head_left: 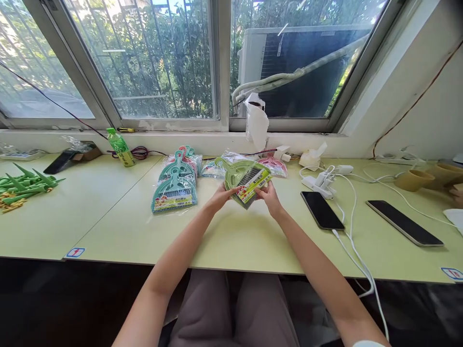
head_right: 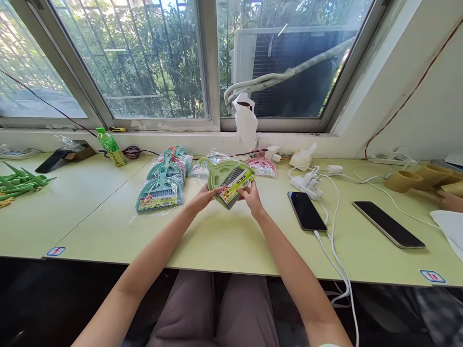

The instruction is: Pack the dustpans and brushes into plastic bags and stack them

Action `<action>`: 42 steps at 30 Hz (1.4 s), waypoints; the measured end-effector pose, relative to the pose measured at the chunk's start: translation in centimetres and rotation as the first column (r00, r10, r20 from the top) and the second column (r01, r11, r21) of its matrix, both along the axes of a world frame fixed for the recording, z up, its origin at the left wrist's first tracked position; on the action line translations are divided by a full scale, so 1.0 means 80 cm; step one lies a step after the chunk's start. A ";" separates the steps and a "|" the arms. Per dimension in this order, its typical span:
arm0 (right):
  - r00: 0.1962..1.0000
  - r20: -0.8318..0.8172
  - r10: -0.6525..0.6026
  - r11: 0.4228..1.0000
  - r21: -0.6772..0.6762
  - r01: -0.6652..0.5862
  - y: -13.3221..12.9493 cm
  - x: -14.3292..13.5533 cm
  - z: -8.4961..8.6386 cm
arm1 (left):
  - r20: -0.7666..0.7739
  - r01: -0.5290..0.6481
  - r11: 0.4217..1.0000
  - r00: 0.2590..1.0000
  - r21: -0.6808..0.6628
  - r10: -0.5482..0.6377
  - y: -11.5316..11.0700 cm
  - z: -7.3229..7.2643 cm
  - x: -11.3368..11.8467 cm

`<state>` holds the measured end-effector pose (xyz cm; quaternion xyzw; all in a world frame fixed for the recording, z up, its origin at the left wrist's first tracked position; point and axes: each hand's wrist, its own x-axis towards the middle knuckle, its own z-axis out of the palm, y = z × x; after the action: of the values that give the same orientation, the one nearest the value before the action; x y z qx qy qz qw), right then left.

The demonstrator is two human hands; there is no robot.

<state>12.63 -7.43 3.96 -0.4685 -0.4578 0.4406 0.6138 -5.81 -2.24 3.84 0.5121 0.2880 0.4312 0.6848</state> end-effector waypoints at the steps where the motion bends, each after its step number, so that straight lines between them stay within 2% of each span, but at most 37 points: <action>1: 1.000 -0.005 -0.003 1.000 0.000 0.003 0.000 0.001 0.001 | -0.035 0.028 1.000 0.999 -0.007 -0.028 -0.001 -0.001 0.001; 5: 0.999 -0.052 -0.014 0.999 0.031 0.016 -0.001 0.006 0.002 | -0.086 0.028 0.999 0.996 -0.024 -0.030 -0.008 -0.002 0.006; 13: 0.989 -0.107 0.098 0.995 0.002 -0.099 0.003 0.015 0.001 | -0.091 -0.025 1.000 0.996 0.010 0.026 -0.015 0.009 0.007; 19: 0.990 -0.135 -0.037 0.998 -0.048 0.031 0.018 0.021 -0.011 | -0.141 0.005 1.000 0.990 0.020 -0.003 -0.024 -0.002 0.019; 22: 0.981 -0.176 -0.082 0.996 -0.039 0.076 0.023 0.022 -0.017 | -0.112 -0.028 0.999 0.993 -0.018 0.026 -0.029 -0.007 0.028; 26: 0.967 -0.216 -0.133 0.990 0.014 0.139 0.023 0.015 -0.018 | 0.034 -0.213 0.976 0.976 -0.048 0.215 -0.033 -0.011 0.040; 28: 0.963 -0.227 -0.146 0.987 0.025 0.156 0.020 0.006 -0.017 | 0.104 -0.263 0.964 0.958 -0.041 0.266 -0.032 -0.013 0.043; 33: 0.963 -0.232 -0.135 0.991 -0.007 0.137 0.016 -0.006 -0.017 | 0.127 -0.273 0.961 0.955 0.035 0.267 -0.027 -0.017 0.040; 38: 0.964 -0.253 -0.076 0.996 -0.071 0.060 0.021 0.007 -0.022 | 0.119 -0.271 0.957 0.959 0.101 0.259 -0.026 -0.014 0.037; 42: 0.960 -0.264 -0.090 0.995 -0.060 0.077 0.025 0.015 -0.025 | 0.111 -0.270 0.953 0.960 0.134 0.257 -0.028 -0.014 0.039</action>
<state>13.85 -5.46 1.96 -0.4389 -0.3402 0.4843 0.6761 -2.69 -4.52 2.70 0.4979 0.2890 0.5621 0.5938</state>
